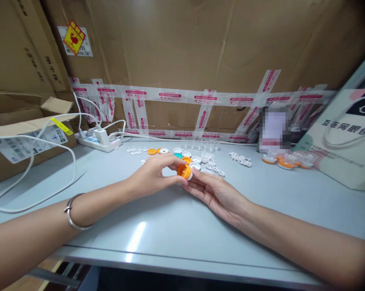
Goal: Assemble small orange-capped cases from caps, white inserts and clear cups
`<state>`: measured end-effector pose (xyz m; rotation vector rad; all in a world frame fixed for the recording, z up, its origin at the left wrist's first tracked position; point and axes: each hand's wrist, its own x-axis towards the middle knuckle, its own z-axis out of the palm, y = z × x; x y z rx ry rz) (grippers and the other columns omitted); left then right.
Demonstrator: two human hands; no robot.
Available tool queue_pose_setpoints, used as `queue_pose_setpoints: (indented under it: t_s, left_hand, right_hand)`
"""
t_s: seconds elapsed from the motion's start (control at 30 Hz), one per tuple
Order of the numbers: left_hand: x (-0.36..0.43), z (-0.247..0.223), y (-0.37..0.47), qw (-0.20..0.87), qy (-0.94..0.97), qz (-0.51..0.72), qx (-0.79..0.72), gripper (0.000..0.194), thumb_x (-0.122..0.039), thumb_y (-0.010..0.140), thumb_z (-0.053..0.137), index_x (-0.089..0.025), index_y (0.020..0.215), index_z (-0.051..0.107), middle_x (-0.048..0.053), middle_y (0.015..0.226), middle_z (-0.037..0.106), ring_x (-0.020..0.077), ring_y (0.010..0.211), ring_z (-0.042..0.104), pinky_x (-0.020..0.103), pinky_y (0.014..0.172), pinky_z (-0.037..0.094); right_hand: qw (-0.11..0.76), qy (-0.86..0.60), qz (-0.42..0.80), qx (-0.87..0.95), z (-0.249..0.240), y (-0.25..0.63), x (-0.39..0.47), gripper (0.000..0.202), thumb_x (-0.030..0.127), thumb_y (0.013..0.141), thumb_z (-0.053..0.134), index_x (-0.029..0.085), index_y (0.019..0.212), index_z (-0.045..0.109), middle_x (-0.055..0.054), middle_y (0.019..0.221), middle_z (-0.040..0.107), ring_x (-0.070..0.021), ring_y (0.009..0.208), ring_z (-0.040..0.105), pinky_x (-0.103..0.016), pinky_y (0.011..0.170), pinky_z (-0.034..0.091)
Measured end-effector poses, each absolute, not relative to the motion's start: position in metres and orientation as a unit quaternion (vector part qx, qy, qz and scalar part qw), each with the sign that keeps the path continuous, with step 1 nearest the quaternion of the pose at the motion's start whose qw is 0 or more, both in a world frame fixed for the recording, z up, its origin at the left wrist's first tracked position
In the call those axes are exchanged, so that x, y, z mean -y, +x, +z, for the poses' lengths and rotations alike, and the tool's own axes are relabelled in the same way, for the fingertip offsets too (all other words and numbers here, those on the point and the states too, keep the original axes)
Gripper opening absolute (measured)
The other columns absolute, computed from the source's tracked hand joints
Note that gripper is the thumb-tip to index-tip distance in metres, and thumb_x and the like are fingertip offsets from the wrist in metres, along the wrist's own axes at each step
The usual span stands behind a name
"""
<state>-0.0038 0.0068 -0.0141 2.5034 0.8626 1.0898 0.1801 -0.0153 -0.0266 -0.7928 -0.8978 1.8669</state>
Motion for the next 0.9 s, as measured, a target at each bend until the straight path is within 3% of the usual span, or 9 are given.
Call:
queue_pose_setpoints:
  t_s: [0.37, 0.6, 0.8, 0.9]
  left_hand:
    - [-0.007, -0.021, -0.004, 0.081, 0.877, 0.369, -0.296, 0.018, -0.028, 0.077, 0.066, -0.016, 0.09, 0.062, 0.003, 0.081, 0.064, 0.0138, 0.078, 0.059, 0.028, 0.076, 0.047]
    - [-0.008, -0.024, -0.001, 0.022, 0.889, 0.38, -0.255, 0.028, -0.026, 0.08, 0.062, -0.018, 0.106, 0.06, 0.004, 0.089, 0.063, 0.0152, 0.085, 0.059, 0.03, 0.08, 0.048]
    - [-0.012, -0.027, -0.005, -0.002, 0.902, 0.376, -0.209, 0.042, -0.024, 0.079, 0.064, -0.017, 0.119, 0.052, 0.01, 0.105, 0.063, 0.0174, 0.094, 0.06, 0.032, 0.083, 0.051]
    - [-0.015, -0.026, -0.007, -0.036, 0.907, 0.381, -0.176, 0.039, -0.023, 0.08, 0.063, -0.016, 0.117, 0.053, 0.012, 0.108, 0.064, 0.0178, 0.098, 0.061, 0.031, 0.086, 0.051]
  right_hand:
    - [0.44, -0.328, 0.741, 0.387, -0.027, 0.18, 0.014, 0.011, 0.021, 0.079, 0.062, 0.014, 0.082, 0.071, -0.006, 0.089, 0.071, -0.0137, 0.084, 0.066, -0.027, 0.088, 0.051]
    - [0.415, -0.373, 0.713, 0.423, -0.024, 0.183, 0.01, 0.021, 0.03, 0.073, 0.069, 0.014, 0.087, 0.07, -0.006, 0.088, 0.072, -0.0127, 0.078, 0.067, -0.024, 0.082, 0.053]
    - [0.412, -0.383, 0.714, 0.417, -0.019, 0.184, 0.01, 0.02, 0.031, 0.079, 0.063, 0.016, 0.09, 0.069, -0.007, 0.089, 0.072, -0.0135, 0.079, 0.068, -0.024, 0.08, 0.053]
    - [0.409, -0.375, 0.718, 0.42, -0.018, 0.185, 0.011, 0.019, 0.031, 0.081, 0.061, 0.017, 0.092, 0.068, -0.006, 0.09, 0.072, -0.0147, 0.082, 0.068, -0.026, 0.084, 0.051]
